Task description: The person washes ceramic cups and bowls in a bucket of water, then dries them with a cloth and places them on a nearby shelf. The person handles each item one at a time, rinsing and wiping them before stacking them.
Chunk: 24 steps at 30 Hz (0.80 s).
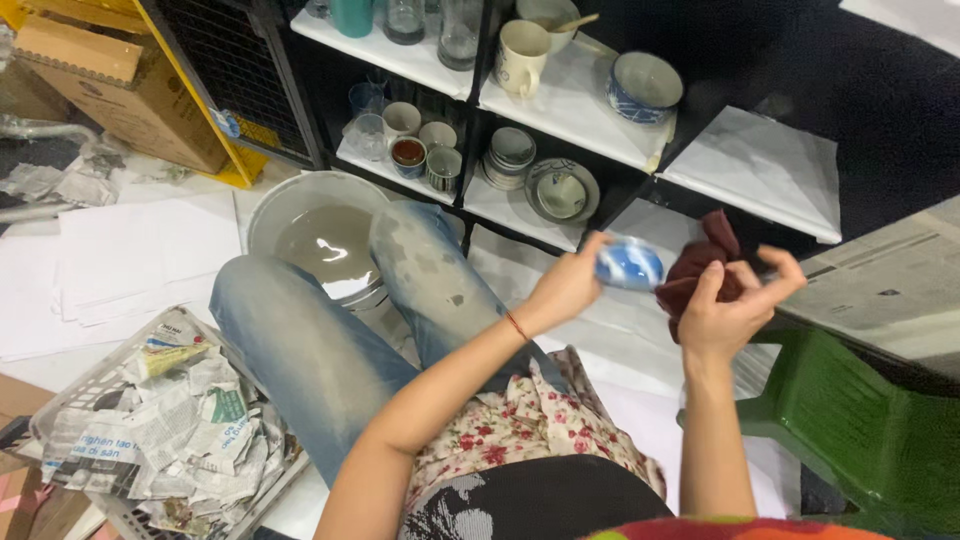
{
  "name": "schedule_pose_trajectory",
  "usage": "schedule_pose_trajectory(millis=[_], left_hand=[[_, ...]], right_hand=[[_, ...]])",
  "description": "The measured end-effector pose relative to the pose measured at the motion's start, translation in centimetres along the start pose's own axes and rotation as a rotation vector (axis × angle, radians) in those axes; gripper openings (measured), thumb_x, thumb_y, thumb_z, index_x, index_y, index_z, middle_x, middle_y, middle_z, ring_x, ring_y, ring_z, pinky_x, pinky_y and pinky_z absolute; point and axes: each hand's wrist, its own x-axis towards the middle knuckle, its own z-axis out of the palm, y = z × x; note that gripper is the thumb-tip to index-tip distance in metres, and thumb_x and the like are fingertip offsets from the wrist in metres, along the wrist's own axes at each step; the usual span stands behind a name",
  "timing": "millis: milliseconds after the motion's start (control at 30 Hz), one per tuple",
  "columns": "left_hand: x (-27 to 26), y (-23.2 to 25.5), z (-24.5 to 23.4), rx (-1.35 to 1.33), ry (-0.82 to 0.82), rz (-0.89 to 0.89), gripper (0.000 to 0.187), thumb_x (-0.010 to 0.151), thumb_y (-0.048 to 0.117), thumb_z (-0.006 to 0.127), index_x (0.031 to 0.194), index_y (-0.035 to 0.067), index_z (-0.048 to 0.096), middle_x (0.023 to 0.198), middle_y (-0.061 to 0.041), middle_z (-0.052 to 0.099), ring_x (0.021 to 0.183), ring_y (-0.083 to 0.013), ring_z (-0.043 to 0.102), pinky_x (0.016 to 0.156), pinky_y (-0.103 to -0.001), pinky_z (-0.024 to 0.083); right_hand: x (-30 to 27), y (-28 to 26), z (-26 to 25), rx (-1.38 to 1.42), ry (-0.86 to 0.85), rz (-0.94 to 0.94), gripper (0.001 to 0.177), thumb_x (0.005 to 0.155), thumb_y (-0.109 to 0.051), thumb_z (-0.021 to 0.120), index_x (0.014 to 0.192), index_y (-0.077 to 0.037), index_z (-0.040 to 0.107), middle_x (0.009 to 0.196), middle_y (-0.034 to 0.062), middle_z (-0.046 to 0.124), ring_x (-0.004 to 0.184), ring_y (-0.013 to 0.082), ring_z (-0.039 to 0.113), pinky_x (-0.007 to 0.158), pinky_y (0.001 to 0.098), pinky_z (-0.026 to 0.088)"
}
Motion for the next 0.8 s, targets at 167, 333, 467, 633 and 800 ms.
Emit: schedule_pose_trajectory(millis=[167, 333, 467, 633, 800], left_hand=[[5.5, -4.8, -2.7, -0.6, 0.073, -0.328, 0.03, 0.09, 0.02, 0.05, 0.108, -0.003, 0.055, 0.059, -0.012, 0.063, 0.043, -0.0202, 0.059, 0.04, -0.038, 0.045], [12.3, -7.3, -5.0, -0.664, -0.132, -0.406, 0.043, 0.091, 0.041, 0.047, 0.086, 0.0, 0.06, 0.061, -0.01, 0.064, 0.041, -0.0151, 0.053, 0.035, -0.029, 0.039], [17.0, -6.7, -6.3, -0.655, -0.044, -0.504, 0.056, 0.092, 0.045, 0.047, 0.073, -0.006, 0.059, 0.059, -0.015, 0.064, 0.041, -0.0179, 0.053, 0.035, -0.032, 0.037], [19.1, -6.9, -7.6, -0.443, 0.036, -0.461, 0.065, 0.092, 0.049, 0.046, 0.073, -0.01, 0.063, 0.063, -0.017, 0.067, 0.043, -0.0222, 0.06, 0.04, -0.036, 0.048], [20.9, -7.2, -7.7, -0.055, 0.367, -0.066, 0.068, 0.094, 0.057, 0.057, 0.077, -0.008, 0.068, 0.069, -0.027, 0.068, 0.059, -0.0367, 0.069, 0.057, -0.039, 0.054]], right_hand=[[1.3, -1.0, 1.5, -0.111, -0.594, 0.214, 0.051, 0.093, -0.023, 0.068, 0.139, -0.005, 0.056, 0.081, 0.0071, 0.071, 0.074, 0.0142, 0.066, 0.072, 0.0313, 0.052], [3.7, 3.7, 8.1, -0.137, -0.625, 0.298, 0.044, 0.105, -0.031, 0.062, 0.142, -0.007, 0.059, 0.075, 0.0176, 0.059, 0.071, 0.0241, 0.054, 0.068, 0.0386, 0.047], [7.4, 8.2, 14.6, 0.129, -0.566, 0.178, 0.04, 0.111, -0.034, 0.059, 0.129, 0.001, 0.061, 0.102, 0.011, 0.07, 0.095, 0.0195, 0.064, 0.087, 0.0333, 0.05], [10.9, 10.5, 18.8, 0.062, -0.651, 0.46, 0.057, 0.111, -0.048, 0.045, 0.112, 0.004, 0.067, 0.096, 0.0165, 0.072, 0.084, 0.0228, 0.066, 0.079, 0.034, 0.052], [14.7, 8.7, 20.8, 0.102, -0.679, 0.573, 0.053, 0.1, -0.043, 0.044, 0.125, -0.002, 0.066, 0.097, 0.0172, 0.072, 0.078, 0.0236, 0.069, 0.07, 0.0348, 0.054]])
